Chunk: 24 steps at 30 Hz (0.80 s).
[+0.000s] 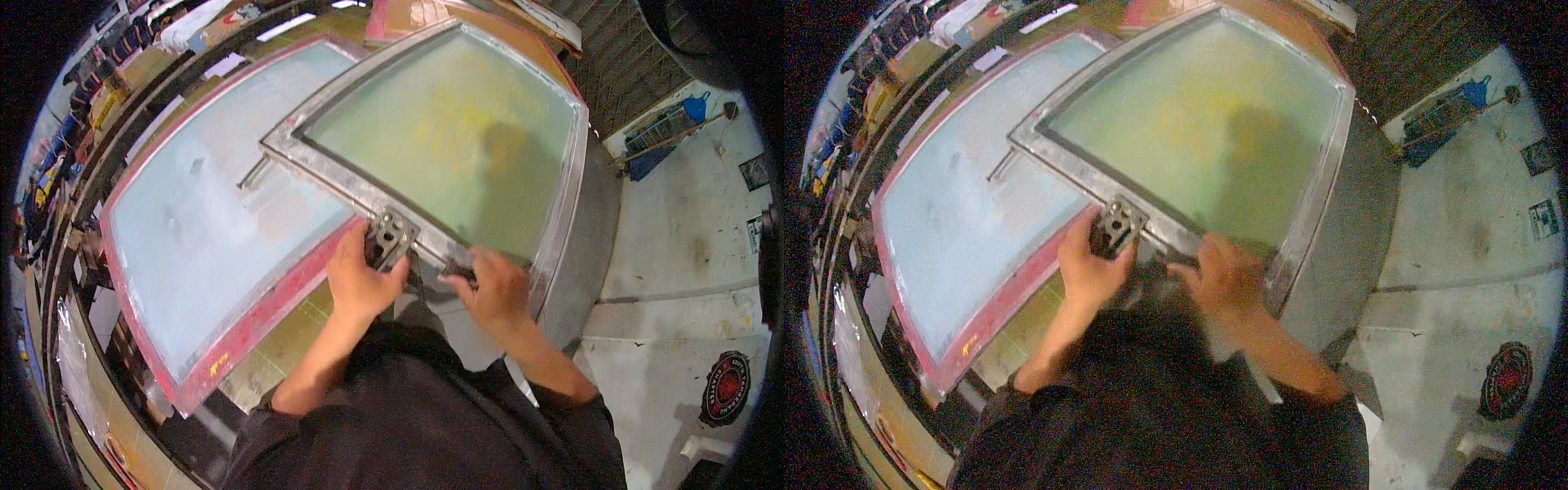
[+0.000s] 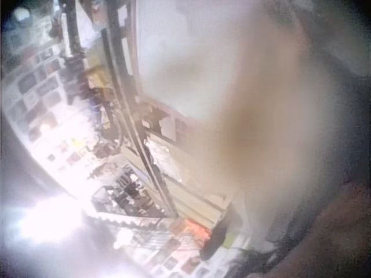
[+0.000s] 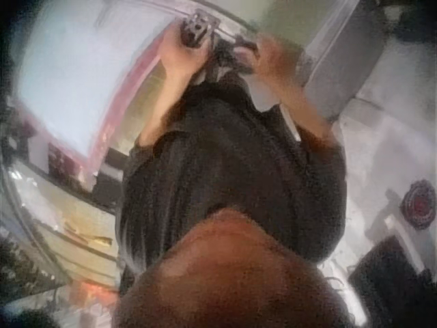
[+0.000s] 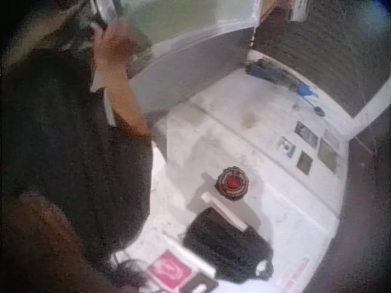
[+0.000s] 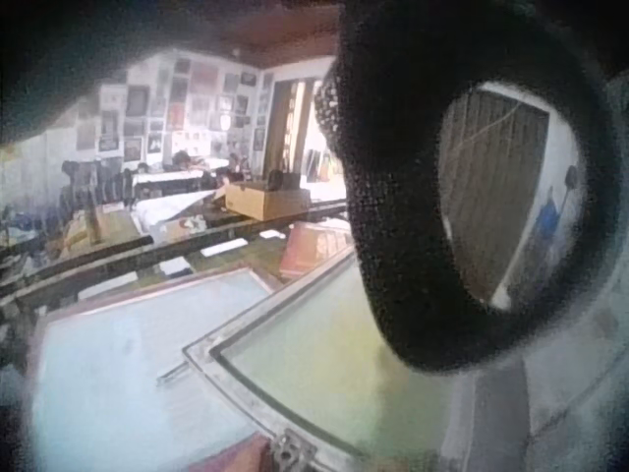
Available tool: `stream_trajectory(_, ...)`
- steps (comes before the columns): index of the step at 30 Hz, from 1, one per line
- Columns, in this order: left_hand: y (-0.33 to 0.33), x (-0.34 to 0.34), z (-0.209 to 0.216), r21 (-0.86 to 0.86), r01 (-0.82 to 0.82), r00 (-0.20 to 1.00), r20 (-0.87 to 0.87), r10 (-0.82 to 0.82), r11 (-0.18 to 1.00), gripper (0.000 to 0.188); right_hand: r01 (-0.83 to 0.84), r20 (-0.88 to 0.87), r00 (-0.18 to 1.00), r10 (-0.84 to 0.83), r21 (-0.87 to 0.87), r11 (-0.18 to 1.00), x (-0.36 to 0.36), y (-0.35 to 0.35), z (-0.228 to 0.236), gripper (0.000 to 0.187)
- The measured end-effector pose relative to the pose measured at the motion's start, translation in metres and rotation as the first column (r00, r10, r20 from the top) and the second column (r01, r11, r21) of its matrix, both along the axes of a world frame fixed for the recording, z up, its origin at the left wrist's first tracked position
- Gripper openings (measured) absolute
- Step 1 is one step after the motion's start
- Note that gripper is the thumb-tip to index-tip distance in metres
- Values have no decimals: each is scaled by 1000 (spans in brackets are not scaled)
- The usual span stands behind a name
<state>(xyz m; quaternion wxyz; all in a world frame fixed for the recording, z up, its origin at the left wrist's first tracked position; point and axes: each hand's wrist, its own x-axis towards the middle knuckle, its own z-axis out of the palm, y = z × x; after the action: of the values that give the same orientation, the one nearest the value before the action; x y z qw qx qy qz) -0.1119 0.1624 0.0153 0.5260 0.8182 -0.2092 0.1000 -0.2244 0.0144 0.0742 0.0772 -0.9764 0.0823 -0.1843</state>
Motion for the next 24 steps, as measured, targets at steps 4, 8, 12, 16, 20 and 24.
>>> stream_trajectory(4, 2, -1, 11, 27, 20, 1000, 14, -20, 999, 55, 115, -164, 979, -121, -47, 992, 14, -8, 31, 37)
stream_trajectory(8, 5, -3, 16, 39, 33, 998, -59, -31, 999, 58, 104, -193, 980, -54, 256, 961, 32, -19, 44, 35)
stream_trajectory(12, 5, -3, 17, 34, 37, 999, -22, -36, 999, 57, -107, -8, 993, 121, 417, 903, 44, -22, 28, 24)
stream_trajectory(16, 4, -2, 13, 12, 28, 998, 47, -29, 1000, 56, -145, -35, 985, 171, 380, 913, 61, -13, 28, 18)
stream_trajectory(20, 2, -1, 10, 16, 31, 998, 52, -32, 999, 56, -254, -3, 961, 275, 373, 892, 72, -23, 24, 16)
stream_trajectory(24, 3, -3, 11, -13, 22, 1000, 6, -22, 1000, 56, -327, 5, 939, 343, 312, 892, 81, -30, 21, 16)
